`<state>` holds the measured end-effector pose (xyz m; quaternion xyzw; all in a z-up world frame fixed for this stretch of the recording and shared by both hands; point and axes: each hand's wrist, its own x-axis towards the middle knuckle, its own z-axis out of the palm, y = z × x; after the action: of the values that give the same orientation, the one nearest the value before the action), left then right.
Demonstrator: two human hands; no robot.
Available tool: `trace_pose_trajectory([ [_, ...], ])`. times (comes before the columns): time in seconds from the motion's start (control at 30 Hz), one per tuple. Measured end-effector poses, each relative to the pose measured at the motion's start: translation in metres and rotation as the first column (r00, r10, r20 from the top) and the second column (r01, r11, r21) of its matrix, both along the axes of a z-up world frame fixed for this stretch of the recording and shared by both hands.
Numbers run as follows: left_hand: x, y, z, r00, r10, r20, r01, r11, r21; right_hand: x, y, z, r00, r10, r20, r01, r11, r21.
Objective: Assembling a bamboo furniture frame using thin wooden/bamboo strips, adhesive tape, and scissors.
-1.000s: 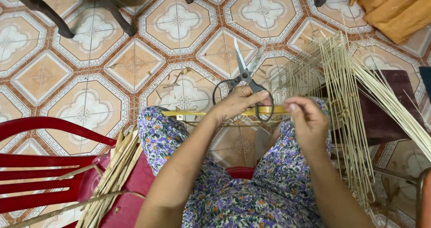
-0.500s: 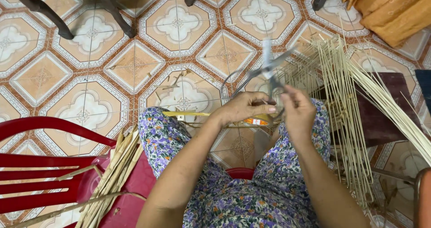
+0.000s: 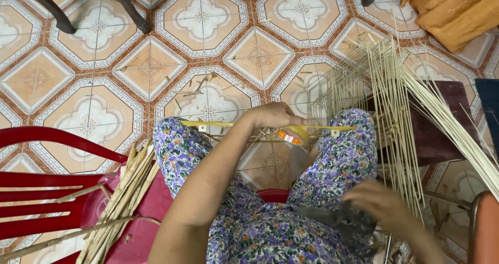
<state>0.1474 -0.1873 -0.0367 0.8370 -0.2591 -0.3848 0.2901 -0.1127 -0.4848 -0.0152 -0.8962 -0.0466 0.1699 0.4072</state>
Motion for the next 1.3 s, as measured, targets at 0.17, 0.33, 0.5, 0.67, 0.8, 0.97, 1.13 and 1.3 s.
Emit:
trace_pose_trajectory([
  [0.17, 0.006, 0.007, -0.015, 0.995, -0.046, -0.085, 0.029, 0.981, -0.191, -0.041, 0.070, -0.031, 0.961, 0.080, 0.264, -0.103, 0.992, 0.072],
  [0.33, 0.008, 0.006, -0.010, 0.967, -0.003, -0.254, -0.046, 0.981, -0.186, -0.063, 0.078, -0.047, 0.967, 0.013, 0.256, 0.005, 0.997, -0.072],
  [0.5, 0.006, -0.001, 0.000, 0.928, -0.123, -0.350, 0.058, 0.980, -0.191, -0.082, 0.045, -0.087, 0.979, -0.078, -0.187, 0.085, 0.996, 0.029],
  [0.67, 0.005, 0.004, 0.006, 0.947, -0.095, -0.306, 0.026, 0.975, -0.221, -0.088, 0.033, -0.082, 0.970, -0.094, -0.225, 0.157, 0.947, 0.281],
  [0.8, 0.005, 0.007, 0.006, 0.963, -0.039, -0.267, -0.045, 0.953, -0.301, -0.085, 0.035, -0.077, 0.962, -0.085, -0.261, 0.188, 0.898, 0.399],
  [0.97, 0.008, 0.007, -0.018, 0.982, 0.191, 0.007, -0.185, 0.956, -0.227, -0.078, 0.036, -0.070, 0.939, -0.017, -0.342, 0.231, 0.769, 0.596],
  [1.13, -0.013, 0.020, 0.021, 0.970, 0.235, -0.058, -0.241, 0.906, -0.349, -0.041, 0.052, -0.017, 0.938, -0.113, -0.327, 0.250, 0.875, 0.415],
  [1.3, -0.019, 0.028, 0.021, 0.977, 0.208, -0.050, -0.201, 0.814, -0.545, 0.009, 0.066, 0.034, 0.927, -0.266, -0.265, 0.299, 0.950, 0.094],
])
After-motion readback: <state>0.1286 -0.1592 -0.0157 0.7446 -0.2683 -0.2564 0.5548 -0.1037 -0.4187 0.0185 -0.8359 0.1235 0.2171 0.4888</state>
